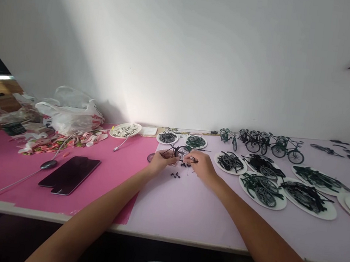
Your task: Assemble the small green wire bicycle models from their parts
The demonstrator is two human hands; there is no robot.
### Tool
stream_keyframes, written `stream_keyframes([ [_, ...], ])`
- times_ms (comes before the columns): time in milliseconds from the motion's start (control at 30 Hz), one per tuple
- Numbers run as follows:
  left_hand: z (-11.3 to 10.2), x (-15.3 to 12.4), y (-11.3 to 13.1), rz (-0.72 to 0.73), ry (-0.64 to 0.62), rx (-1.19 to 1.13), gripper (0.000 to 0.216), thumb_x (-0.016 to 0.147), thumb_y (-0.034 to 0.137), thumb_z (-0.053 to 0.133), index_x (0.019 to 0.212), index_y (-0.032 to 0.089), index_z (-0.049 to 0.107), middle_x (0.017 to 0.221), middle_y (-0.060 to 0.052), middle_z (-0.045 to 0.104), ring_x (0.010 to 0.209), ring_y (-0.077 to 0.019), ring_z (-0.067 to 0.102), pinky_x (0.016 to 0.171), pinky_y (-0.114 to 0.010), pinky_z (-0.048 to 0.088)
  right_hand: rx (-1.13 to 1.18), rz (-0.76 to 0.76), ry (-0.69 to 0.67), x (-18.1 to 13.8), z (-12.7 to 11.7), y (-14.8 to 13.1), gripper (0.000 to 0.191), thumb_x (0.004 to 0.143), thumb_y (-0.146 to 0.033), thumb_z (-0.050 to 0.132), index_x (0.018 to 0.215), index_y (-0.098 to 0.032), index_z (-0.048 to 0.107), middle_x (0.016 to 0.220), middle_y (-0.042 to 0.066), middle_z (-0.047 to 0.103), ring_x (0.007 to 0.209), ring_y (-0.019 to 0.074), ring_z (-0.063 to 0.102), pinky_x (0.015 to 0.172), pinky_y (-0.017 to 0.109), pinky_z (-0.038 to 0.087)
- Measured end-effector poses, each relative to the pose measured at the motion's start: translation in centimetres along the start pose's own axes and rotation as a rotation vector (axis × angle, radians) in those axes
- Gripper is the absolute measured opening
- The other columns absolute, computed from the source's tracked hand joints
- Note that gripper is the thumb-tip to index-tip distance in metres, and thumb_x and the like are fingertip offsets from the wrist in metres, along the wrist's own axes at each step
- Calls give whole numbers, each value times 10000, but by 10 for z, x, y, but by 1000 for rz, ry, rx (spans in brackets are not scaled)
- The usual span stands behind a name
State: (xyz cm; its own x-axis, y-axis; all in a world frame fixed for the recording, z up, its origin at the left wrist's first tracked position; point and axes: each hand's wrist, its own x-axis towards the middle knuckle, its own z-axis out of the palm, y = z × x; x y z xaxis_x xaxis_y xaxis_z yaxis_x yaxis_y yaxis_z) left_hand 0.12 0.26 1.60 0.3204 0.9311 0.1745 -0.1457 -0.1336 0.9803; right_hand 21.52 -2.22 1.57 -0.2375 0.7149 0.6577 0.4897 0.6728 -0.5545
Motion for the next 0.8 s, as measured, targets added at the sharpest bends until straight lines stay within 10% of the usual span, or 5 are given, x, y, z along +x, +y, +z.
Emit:
stream_keyframes([
  [800,6,-5,7,26,-27,52,383,594,398,931,783,134,727,780,-48,700,676,-154,615,693,-316,521,16,-68,97,1,4,1,137,936,-297,657,831,-233,717,992,88,770,941,242,727,801,382,583],
])
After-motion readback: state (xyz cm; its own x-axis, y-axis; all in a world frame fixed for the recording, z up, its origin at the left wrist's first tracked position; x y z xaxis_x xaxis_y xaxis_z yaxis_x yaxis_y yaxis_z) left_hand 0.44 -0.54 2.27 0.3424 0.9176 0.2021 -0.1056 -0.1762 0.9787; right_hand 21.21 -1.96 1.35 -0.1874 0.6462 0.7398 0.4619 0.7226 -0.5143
